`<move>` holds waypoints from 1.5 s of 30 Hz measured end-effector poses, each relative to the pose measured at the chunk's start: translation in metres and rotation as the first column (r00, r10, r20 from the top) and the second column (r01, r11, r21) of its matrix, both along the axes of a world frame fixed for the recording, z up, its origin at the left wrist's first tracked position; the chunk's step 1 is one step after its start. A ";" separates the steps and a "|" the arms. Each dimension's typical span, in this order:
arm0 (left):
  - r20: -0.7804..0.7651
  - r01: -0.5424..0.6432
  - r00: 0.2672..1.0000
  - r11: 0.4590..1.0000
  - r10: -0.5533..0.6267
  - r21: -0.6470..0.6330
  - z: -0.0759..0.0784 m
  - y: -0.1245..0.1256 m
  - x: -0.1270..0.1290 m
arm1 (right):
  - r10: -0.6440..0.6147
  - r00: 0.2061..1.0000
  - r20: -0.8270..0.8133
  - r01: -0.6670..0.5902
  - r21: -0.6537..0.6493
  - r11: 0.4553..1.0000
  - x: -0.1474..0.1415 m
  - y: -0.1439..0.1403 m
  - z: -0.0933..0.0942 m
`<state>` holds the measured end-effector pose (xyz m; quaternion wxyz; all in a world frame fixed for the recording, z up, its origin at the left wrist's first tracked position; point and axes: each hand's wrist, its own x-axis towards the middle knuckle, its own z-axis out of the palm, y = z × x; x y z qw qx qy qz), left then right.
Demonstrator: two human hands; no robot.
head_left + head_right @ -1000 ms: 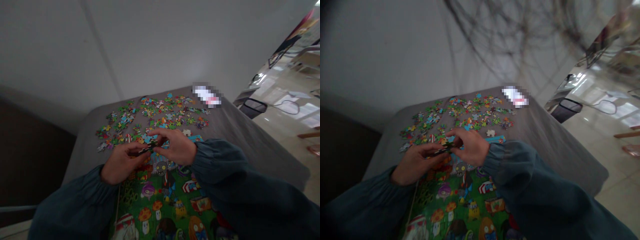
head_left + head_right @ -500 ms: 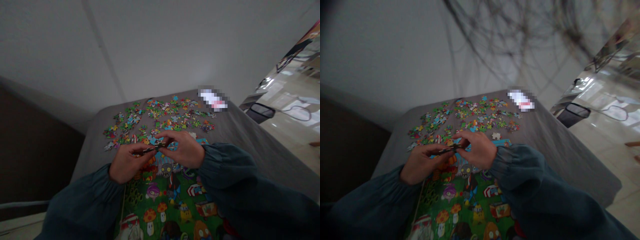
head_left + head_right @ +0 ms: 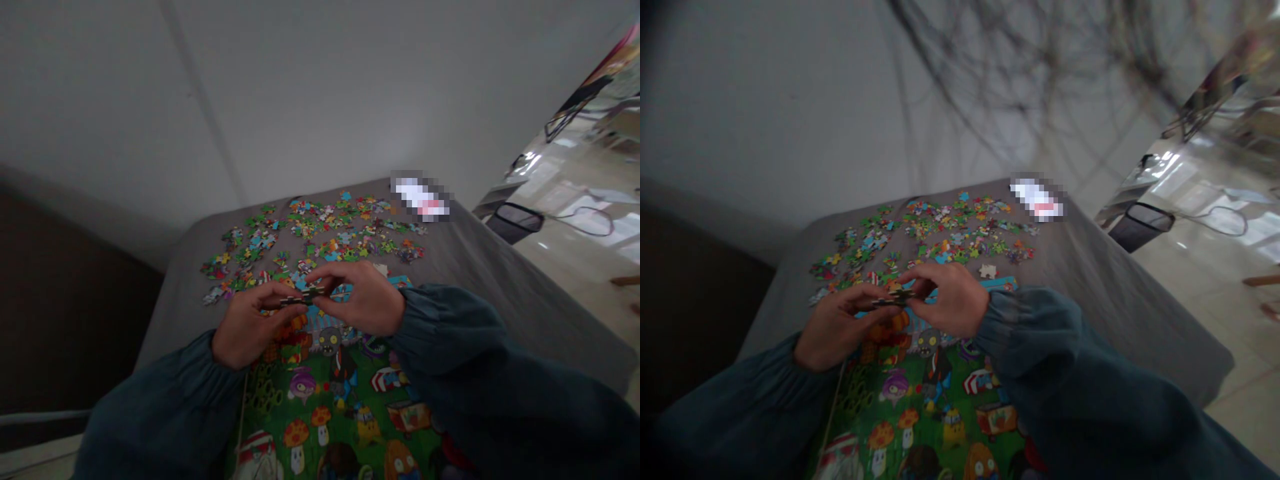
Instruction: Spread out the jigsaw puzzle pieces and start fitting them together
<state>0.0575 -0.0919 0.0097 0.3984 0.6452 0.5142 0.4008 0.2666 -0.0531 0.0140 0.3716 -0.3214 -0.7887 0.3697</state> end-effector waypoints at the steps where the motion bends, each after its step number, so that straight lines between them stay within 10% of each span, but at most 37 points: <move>1: 0.013 0.005 1.000 1.000 -0.005 0.007 0.000 0.000 0.000 | -0.012 1.000 0.002 0.012 0.019 1.000 0.000 -0.001 0.000; 16: -0.157 -0.008 0.987 0.981 0.039 0.193 0.005 -0.005 0.000 | 0.121 0.992 -0.018 -0.122 -0.134 0.983 0.004 0.001 0.006; 38: -0.206 -0.044 0.975 0.979 0.086 0.200 0.002 -0.003 -0.003 | 0.108 0.993 -0.043 -0.107 0.030 0.994 -0.002 -0.002 0.000; 45: -0.233 -0.095 0.961 0.968 0.151 0.234 0.000 0.000 -0.004 | 0.000 0.997 0.081 -0.024 0.294 0.955 -0.004 -0.002 -0.008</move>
